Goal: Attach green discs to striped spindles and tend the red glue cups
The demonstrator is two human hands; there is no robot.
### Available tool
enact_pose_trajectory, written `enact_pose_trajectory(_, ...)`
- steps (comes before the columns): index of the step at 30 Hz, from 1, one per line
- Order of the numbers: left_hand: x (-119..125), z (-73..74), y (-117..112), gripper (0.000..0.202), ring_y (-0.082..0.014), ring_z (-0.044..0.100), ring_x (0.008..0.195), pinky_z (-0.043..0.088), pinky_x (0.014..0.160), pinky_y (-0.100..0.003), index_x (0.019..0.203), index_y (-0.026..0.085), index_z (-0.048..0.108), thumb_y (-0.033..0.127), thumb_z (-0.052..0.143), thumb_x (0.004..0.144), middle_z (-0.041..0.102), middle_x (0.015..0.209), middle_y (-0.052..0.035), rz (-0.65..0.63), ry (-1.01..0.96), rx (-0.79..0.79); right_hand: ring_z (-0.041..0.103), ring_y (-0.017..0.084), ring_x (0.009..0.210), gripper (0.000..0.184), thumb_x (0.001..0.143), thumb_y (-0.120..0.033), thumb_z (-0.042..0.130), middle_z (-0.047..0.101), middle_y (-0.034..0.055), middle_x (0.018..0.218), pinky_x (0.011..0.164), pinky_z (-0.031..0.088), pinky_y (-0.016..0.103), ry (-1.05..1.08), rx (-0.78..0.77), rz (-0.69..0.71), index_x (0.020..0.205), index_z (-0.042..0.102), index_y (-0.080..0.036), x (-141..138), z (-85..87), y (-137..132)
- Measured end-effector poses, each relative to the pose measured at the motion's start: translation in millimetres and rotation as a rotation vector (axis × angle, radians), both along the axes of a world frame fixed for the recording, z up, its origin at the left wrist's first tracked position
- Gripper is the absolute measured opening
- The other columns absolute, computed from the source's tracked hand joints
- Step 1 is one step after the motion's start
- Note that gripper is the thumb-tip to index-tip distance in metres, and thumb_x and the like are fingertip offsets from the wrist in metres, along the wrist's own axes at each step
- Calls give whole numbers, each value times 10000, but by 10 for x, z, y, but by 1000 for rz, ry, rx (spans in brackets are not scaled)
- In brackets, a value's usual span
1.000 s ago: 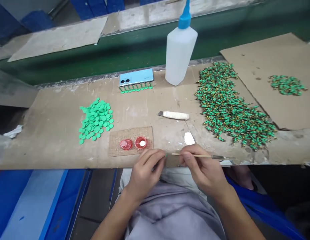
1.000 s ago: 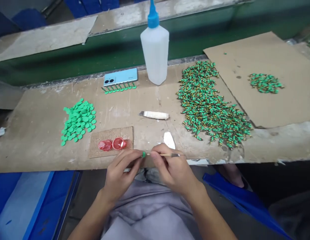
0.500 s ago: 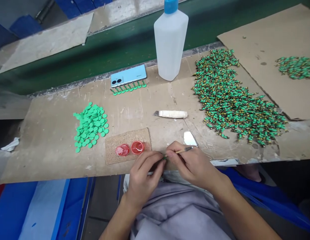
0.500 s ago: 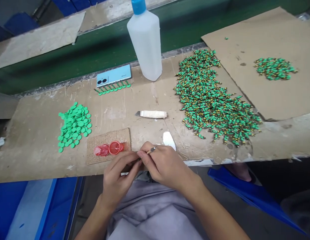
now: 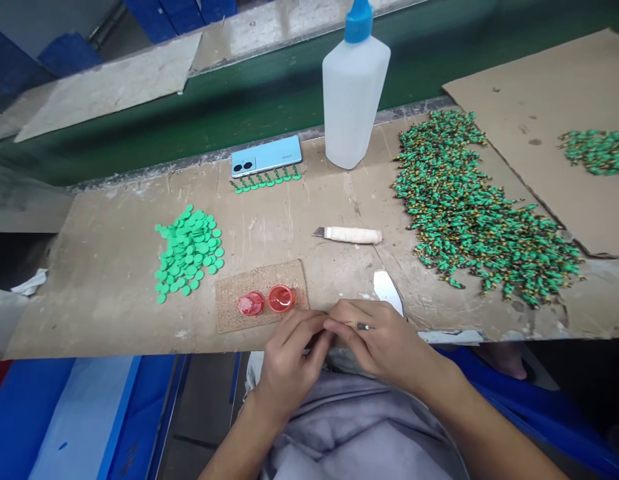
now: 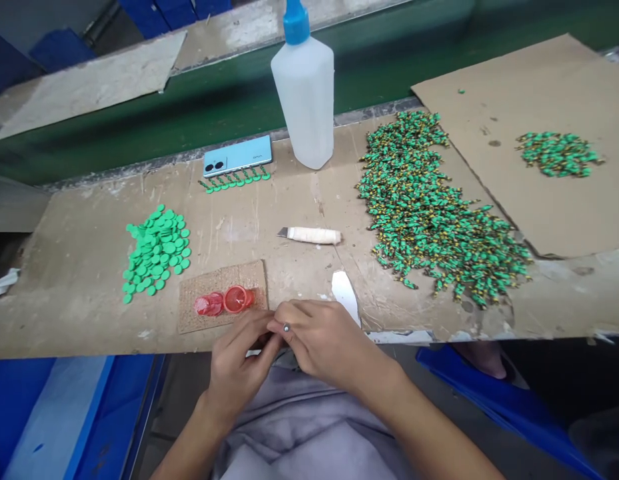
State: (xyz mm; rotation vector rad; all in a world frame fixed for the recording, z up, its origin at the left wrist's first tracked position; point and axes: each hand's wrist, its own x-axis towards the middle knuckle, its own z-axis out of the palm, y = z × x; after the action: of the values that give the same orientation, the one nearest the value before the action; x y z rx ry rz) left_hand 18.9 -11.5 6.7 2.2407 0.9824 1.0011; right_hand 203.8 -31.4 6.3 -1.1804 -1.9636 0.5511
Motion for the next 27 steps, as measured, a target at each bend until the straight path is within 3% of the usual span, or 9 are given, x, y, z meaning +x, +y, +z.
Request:
enact_pose_trajectory(11,6,-37,-10,101,-171,736,782,609,736,-287,1009,162,718,77,677,971,782,894,-58,2,-56,-37,642,148,668,310,1139,-226,361,644,-7,745,625,470,271,10,-48,8,888,544,-226,48,41,38)
enact_pose_trajectory(20,-41,-103,-21,159,-172,720,837,603,795,-286,1046,148,705,27,663,953,771,941,-70,-37,-53,-56,493,138,609,282,1017,-48,419,547,-18,723,564,378,264,98,-174,140,808,458,-234,48,46,53)
enact_pose_trajectory(27,-39,-118,-9,154,-177,731,849,586,800,-277,1037,169,727,50,653,973,781,939,-67,-21,-108,-69,522,153,611,252,1027,-160,427,572,-12,696,594,365,280,120,-203,125,796,496,-235,-1,-35,93)
